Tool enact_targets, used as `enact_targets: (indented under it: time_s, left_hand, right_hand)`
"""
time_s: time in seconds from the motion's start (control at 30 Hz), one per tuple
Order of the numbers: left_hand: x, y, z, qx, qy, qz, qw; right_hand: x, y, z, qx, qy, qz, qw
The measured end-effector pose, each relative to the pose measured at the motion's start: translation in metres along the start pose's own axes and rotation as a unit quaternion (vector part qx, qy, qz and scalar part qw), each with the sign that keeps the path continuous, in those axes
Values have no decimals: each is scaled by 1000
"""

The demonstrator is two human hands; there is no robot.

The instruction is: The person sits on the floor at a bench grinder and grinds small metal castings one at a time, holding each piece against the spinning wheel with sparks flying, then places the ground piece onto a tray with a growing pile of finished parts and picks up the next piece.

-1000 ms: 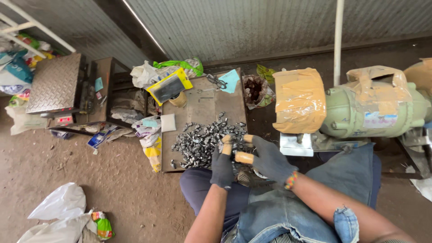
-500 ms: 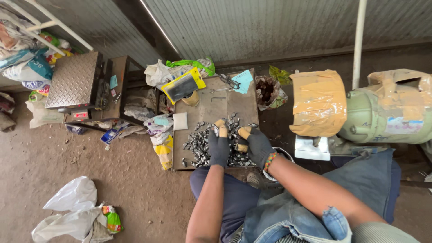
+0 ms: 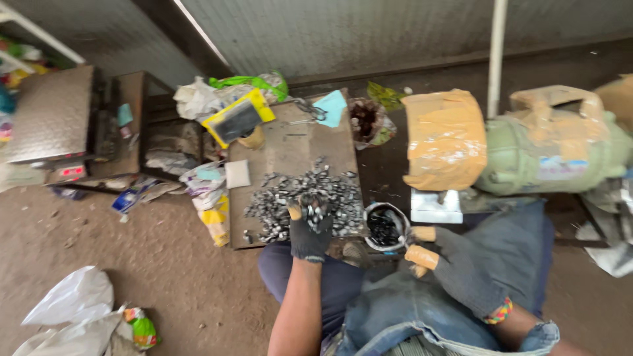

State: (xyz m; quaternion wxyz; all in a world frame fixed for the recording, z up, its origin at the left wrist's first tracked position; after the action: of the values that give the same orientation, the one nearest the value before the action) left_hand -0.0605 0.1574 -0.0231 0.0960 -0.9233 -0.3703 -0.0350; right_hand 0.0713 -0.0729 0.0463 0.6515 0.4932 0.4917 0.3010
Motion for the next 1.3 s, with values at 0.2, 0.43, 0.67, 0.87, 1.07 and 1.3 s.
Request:
enact_targets:
  time_s: [0.2, 0.43, 0.67, 0.87, 1.07, 1.3]
  left_hand:
    - [-24, 74, -15, 607, 28, 123, 785]
    - [14, 142, -98, 905, 161, 81, 384]
    - [35, 188, -70, 903, 220, 203, 307]
    - [53, 203, -69, 890, 303, 146, 306]
    - [50, 210, -51, 880, 336, 212, 260]
    - [41, 207, -49, 895, 285, 232, 251]
  right_hand:
    - [-31, 49, 55, -442, -146, 247, 850]
    - [-15, 23, 88, -427, -192, 162, 869]
    - [-3, 32, 102, -436, -187, 164, 865]
    - [22, 18, 113, -436, -154, 147, 874]
    - [32, 16, 120, -418, -109, 194, 881]
    - [38, 14, 122, -389, -107, 150, 902]
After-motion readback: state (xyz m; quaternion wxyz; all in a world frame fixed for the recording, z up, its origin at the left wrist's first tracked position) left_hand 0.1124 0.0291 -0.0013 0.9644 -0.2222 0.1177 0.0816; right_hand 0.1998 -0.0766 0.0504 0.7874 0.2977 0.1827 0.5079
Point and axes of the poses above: each hand's wrist, its own x-axis towards the middle knuckle, its own z-axis out of the back of the hand, y = z × x, the point moved 10 cm from there along x, towards the middle knuckle, and after that the axes turned 12 degrees about y, right-handed, at the moved point
